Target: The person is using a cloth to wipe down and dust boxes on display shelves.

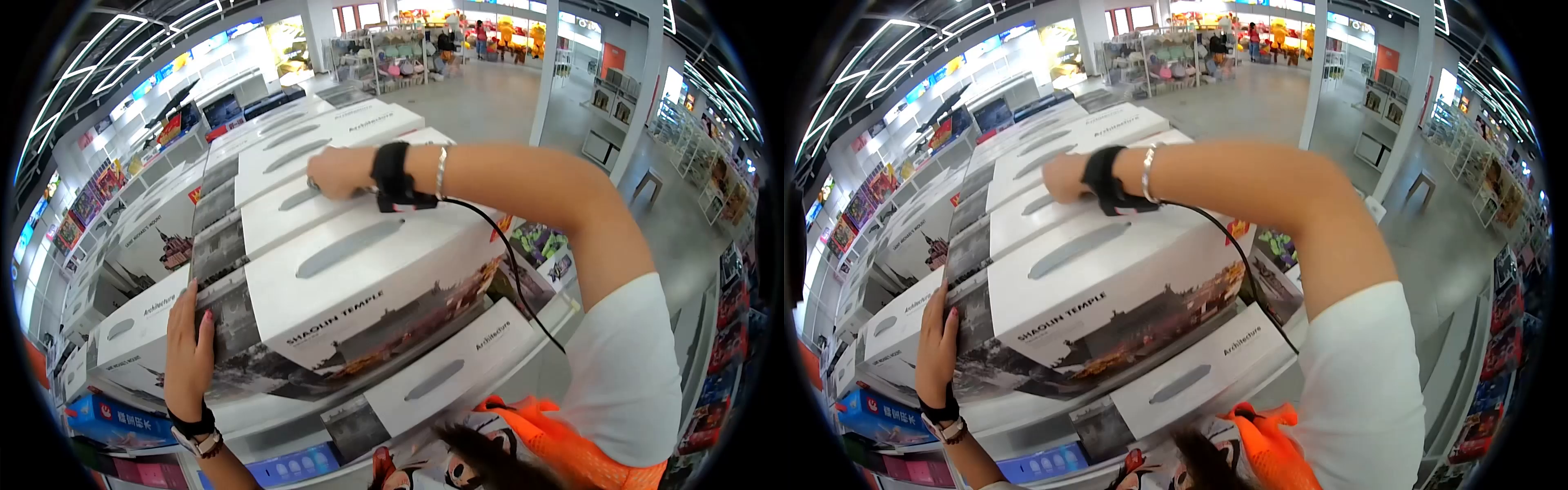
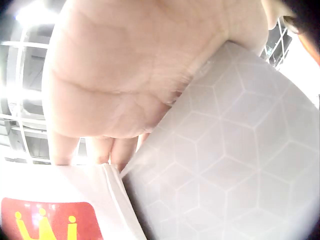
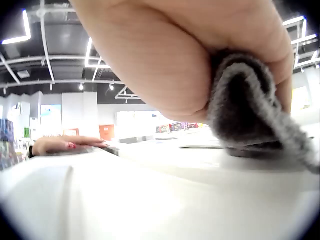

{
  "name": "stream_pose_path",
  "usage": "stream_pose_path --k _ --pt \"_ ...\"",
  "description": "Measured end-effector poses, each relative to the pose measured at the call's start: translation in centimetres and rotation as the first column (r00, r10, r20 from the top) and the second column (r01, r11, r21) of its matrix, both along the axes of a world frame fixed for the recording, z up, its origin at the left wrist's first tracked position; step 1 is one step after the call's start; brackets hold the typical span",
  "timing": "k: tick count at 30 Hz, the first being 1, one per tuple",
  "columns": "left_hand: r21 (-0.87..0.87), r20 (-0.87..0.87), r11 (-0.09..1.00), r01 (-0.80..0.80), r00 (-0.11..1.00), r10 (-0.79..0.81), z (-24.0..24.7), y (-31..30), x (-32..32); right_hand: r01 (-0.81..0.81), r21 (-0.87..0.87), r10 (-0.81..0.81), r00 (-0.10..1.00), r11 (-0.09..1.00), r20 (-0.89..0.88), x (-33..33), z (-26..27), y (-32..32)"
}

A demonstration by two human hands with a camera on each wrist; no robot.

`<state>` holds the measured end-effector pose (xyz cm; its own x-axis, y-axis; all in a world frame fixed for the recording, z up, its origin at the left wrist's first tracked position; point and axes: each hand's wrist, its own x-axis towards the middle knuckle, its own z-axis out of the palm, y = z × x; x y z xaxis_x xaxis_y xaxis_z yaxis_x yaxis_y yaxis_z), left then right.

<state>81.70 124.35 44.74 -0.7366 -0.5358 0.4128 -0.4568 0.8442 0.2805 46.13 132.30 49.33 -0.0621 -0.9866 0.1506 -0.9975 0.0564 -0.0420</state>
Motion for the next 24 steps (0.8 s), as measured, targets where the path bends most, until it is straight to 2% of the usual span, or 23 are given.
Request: stream_pose_path --k 1,3,5,7,9,11,13,15,17,18,21,22,24 --pt "-0.014 -0.025 1.000 -0.001 1.000 0.000 0.1 0.0 -0.1 -0.004 -0.093 0.005 1.000 0.996 0.010 -1.6 -0.9 -0.3" --pt "-0.008 -0.007 1.000 0.013 1.000 -0.013 0.2 0.2 -0.2 0.057 0.149 -0.029 0.982 0.987 -0.186 -4.4 0.6 1.8" --pt "0.038 -0.026 0.999 0.029 0.999 -0.028 0.7 0.7 -0.3 0.220 0.192 -0.190 0.968 0.956 -0.161 -7.4 1.7 5.2" --pt "0.022 -0.027 0.999 0.034 0.999 -0.034 0.6 0.7 -0.3 0.279 0.186 -0.227 0.939 0.942 -0.257 -11.2 1.7 7.2" --pt "0.026 -0.027 0.999 0.019 0.999 -0.018 0.3 0.5 -0.1 0.372 0.138 -0.351 0.923 0.918 -0.155 -12.3 2.2 8.9" --pt "0.021 -0.013 1.000 0.023 1.000 -0.022 0.0 0.4 -0.2 0.416 0.130 -0.392 0.903 0.900 -0.178 -11.8 2.0 8.9" --pt "0.029 -0.043 1.000 0.010 0.999 -0.009 0.1 0.3 -0.2 0.332 0.216 -0.257 0.915 0.918 -0.311 -9.2 2.1 8.6" --pt "0.030 -0.020 1.000 0.004 1.000 -0.003 0.2 0.2 -0.2 0.367 0.277 -0.320 0.926 0.888 -0.202 -6.4 2.0 7.6" --pt "0.014 -0.021 1.000 0.018 1.000 -0.017 -0.1 0.0 -0.1 0.218 0.157 -0.190 0.966 0.963 -0.174 -2.0 2.9 8.4" --pt "0.013 -0.021 1.000 0.018 1.000 -0.018 -0.2 0.0 0.0 0.200 0.212 -0.155 0.965 0.956 -0.214 -1.1 3.0 8.5" --pt "-0.046 -0.009 0.998 0.043 0.999 -0.044 -0.3 -0.2 -0.1 0.262 0.253 -0.224 0.960 0.931 -0.168 -4.1 3.6 8.6" --pt "-0.018 -0.020 1.000 0.025 0.999 -0.025 -0.2 0.0 -0.2 0.313 0.194 -0.271 0.938 0.930 -0.217 -6.3 3.0 8.3" --pt "-0.011 -0.015 1.000 0.000 1.000 0.000 -0.5 -0.3 0.0 0.353 0.157 -0.321 0.926 0.922 -0.199 -9.9 1.9 8.2"
